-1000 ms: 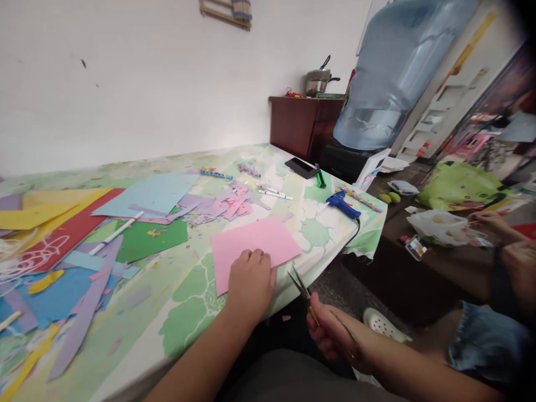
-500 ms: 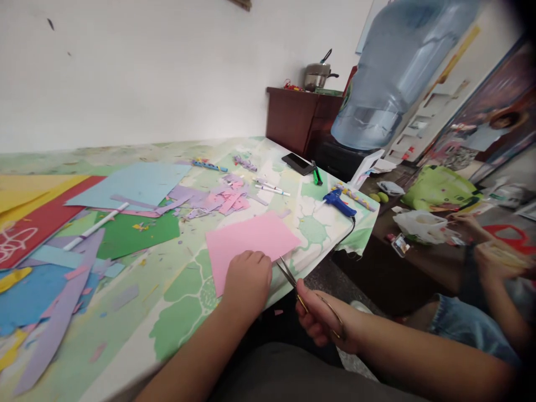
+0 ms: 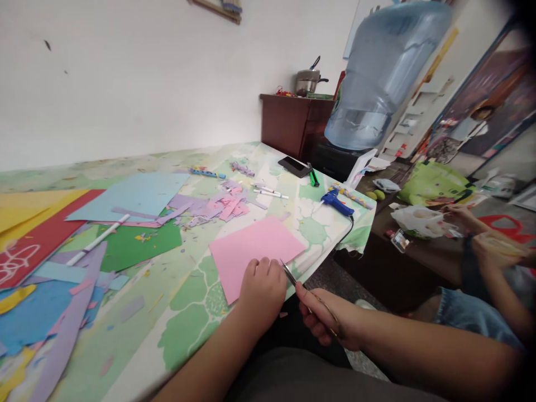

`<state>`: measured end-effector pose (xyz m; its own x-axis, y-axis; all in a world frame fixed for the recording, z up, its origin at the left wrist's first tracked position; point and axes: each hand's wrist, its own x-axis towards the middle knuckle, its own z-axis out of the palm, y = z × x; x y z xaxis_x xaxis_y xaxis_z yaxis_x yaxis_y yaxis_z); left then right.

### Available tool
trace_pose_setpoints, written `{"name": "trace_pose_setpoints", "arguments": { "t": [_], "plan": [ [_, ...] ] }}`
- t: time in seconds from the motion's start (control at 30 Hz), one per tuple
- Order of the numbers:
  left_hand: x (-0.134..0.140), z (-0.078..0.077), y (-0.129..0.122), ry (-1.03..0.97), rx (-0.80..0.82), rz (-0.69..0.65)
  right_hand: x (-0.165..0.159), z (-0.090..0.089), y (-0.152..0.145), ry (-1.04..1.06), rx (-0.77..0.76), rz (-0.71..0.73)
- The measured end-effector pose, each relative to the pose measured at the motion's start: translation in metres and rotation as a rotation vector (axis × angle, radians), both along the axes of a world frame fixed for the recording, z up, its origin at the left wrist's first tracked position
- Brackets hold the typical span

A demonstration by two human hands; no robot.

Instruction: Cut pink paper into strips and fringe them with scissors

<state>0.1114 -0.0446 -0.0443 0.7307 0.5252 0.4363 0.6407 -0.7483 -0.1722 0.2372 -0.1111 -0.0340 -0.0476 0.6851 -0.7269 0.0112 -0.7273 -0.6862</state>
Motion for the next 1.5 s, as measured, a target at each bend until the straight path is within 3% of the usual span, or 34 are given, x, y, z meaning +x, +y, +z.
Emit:
{"name": "trace_pose_setpoints", "arguments": {
  "t": [0.17,0.53,0.77,0.93,1.03,1.13,1.23,1.3,1.37,1.43,1.5],
  "plan": [
    [-0.001,-0.004,-0.003,0.017,0.056,-0.021,-0.003,-0.002,0.003,-0.026,0.025,0.000],
    [0.000,-0.003,-0.003,0.064,-0.024,0.025,-0.007,0.004,0.002,-0.041,0.023,0.003],
    [-0.002,-0.004,-0.003,0.083,-0.006,0.014,-0.008,-0.001,0.002,-0.053,0.032,0.006],
    [-0.001,-0.002,-0.002,0.082,-0.025,0.023,-0.005,-0.001,-0.001,-0.065,0.020,0.067],
    [-0.002,-0.002,-0.004,0.055,-0.065,0.028,0.007,-0.003,-0.007,-0.113,0.066,0.106],
    [-0.012,-0.003,-0.004,0.001,-0.030,-0.025,0.028,-0.008,-0.014,-0.167,0.134,0.038],
    [-0.041,-0.002,-0.003,-0.105,0.052,-0.044,0.054,-0.007,-0.019,-0.301,0.420,-0.007],
    [-0.067,0.002,-0.006,-0.197,0.028,0.096,0.069,-0.002,-0.018,-0.466,0.657,0.061],
    [-0.089,0.007,-0.019,-0.383,-0.077,0.391,0.077,0.001,-0.014,-0.630,0.807,0.231],
    [-0.096,0.011,-0.039,-0.684,-0.316,0.618,0.079,-0.001,-0.009,-0.688,0.875,0.383],
    [-0.086,0.010,-0.060,-0.718,-0.537,0.652,0.074,-0.008,-0.005,-0.601,0.865,0.489]
  ]
}}
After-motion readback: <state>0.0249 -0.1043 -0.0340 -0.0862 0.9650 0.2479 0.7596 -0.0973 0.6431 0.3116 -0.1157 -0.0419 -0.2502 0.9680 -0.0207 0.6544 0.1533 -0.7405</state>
